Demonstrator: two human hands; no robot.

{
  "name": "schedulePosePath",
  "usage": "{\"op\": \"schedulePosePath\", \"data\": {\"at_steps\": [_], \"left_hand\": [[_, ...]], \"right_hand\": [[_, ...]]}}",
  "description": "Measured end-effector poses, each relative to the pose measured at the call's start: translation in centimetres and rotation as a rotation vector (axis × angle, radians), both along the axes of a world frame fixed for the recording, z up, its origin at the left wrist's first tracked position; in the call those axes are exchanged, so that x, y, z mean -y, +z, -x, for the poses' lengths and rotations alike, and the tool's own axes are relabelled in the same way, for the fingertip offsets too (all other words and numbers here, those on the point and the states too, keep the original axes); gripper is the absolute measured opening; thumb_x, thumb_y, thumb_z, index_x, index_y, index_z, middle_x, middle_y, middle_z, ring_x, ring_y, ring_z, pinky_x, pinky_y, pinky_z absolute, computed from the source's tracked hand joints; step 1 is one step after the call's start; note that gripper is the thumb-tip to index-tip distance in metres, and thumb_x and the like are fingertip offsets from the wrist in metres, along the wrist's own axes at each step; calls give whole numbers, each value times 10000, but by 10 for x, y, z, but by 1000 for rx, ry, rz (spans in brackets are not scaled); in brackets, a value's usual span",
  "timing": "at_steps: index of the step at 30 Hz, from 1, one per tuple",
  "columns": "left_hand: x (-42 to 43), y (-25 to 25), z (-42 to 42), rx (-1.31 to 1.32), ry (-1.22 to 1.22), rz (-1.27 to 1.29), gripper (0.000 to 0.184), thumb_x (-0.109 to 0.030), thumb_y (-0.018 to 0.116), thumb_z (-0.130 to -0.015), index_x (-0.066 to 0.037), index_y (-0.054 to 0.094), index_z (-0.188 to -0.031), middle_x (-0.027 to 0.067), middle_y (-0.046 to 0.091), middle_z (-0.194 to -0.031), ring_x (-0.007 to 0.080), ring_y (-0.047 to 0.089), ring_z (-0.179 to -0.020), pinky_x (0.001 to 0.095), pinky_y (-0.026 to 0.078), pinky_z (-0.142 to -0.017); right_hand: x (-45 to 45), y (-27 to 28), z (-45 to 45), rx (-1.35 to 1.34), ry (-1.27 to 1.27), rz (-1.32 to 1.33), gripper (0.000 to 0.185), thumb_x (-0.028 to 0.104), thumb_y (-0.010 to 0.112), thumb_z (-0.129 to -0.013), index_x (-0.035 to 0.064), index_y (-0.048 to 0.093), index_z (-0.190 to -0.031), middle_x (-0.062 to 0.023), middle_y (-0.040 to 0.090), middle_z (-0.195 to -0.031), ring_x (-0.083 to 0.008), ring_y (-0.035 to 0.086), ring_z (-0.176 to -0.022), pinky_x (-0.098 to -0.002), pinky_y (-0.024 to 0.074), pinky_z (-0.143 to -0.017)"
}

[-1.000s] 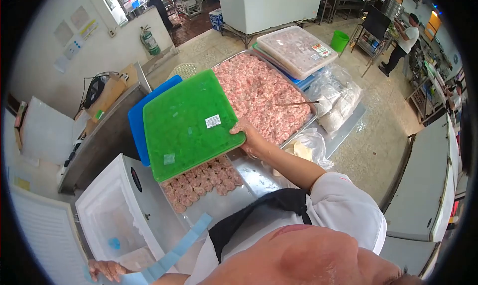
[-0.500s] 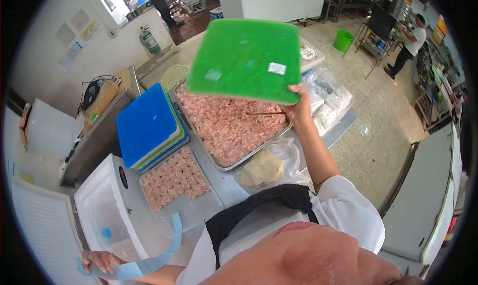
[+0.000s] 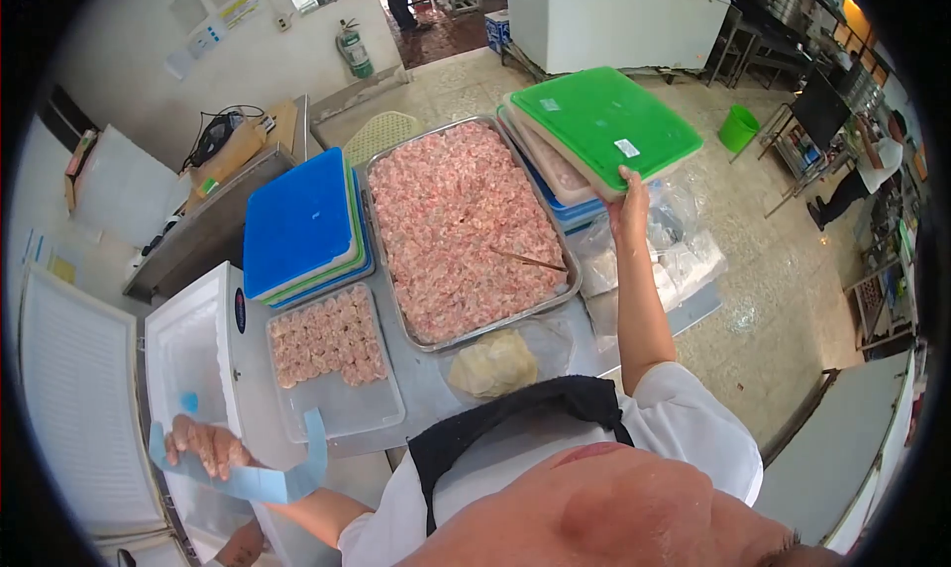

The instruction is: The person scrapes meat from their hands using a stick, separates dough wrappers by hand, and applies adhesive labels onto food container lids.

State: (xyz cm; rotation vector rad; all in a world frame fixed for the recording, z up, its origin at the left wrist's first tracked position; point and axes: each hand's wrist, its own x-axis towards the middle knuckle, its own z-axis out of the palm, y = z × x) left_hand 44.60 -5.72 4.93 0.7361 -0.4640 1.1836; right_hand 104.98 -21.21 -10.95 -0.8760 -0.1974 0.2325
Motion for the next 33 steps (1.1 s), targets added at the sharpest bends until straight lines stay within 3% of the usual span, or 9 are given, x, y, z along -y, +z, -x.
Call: {"op": "schedulePosePath", "data": {"at_steps": [8, 11, 14, 17, 21, 25, 27, 29, 33], "left_hand": [[-18, 1, -138, -135, -373, 67, 312, -274, 432, -963, -12, 524, -820, 172, 472, -880, 195, 523, -566, 281, 487, -371], [-11, 5, -174, -163, -431, -22, 300, -288, 482, -943, -24, 529, -809, 147, 456, -855, 192, 505, -552, 260, 461, -330], [-5, 20, -185, -151, -481, -127, 304, -282, 478, -949, -30, 548, -794, 141, 468, -824, 172, 487, -461, 264, 461, -319], [2, 21, -187, -144, -492, -86, 297, -276, 471, -955, -46, 564, -790, 131, 482, -810, 155, 476, -405, 270, 454, -314], [11, 10, -191, -117, -443, 71, 267, -276, 485, -952, -78, 573, -795, 109, 486, -805, 141, 460, -386, 268, 427, -294], [53, -7, -240, -1134, 168, 43, 210, -199, 592, -897, -17, 642, -988, 58, 621, -881, 130, 577, -722, 268, 464, -605], [58, -16, -275, -1463, 40, -175, 232, -195, 617, -897, 1, 675, -1007, 33, 656, -916, 108, 600, -808, 263, 472, -687], [60, -11, -294, -1496, -121, -334, 255, -213, 645, -889, -5, 674, -1033, 27, 653, -909, 87, 589, -817, 255, 478, -703], [59, -29, -277, -1371, -3, -315, 294, -194, 687, -862, -17, 671, -1096, 28, 654, -907, 70, 580, -818, 242, 472, -711]], "right_hand": [[17, -20, 16, -118, 423, 440, 533, 495, 565, -899, 8, 500, -1106, -137, 641, -805, -259, 672, -670, -313, 553, -559], [25, -24, 9, -17, 382, 471, 406, 424, 603, -904, 22, 562, -945, -127, 642, -735, -205, 617, -529, -276, 504, -492], [44, -11, -2, 542, 72, 941, 309, 332, 697, -847, 40, 608, -901, -121, 632, -806, -230, 598, -633, -328, 490, -584], [46, 41, -9, 1266, -322, 856, 296, 256, 777, -744, 52, 643, -913, -113, 601, -892, -280, 560, -819, -383, 461, -736], [44, 32, -25, 1304, -211, 933, 325, 244, 782, -719, 55, 655, -951, -105, 579, -949, -297, 531, -947, -379, 430, -843], [29, 63, 16, 1043, 119, 524, 277, 221, 704, -797, 38, 657, -999, -99, 599, -1036, -242, 537, -1001, -352, 421, -875], [18, 87, 54, 921, 523, 395, 311, 272, 649, -838, 32, 654, -1036, -108, 604, -1040, -232, 542, -994, -343, 420, -876], [5, 104, 83, 893, 897, 332, 587, 529, 464, -911, 3, 633, -1111, -94, 579, -1113, -178, 535, -1000, -315, 410, -870], [-17, 91, 119, 513, 1256, 234, 479, 456, 537, -896, 4, 640, -1016, -73, 584, -1073, -165, 541, -977, -306, 415, -844]]}}
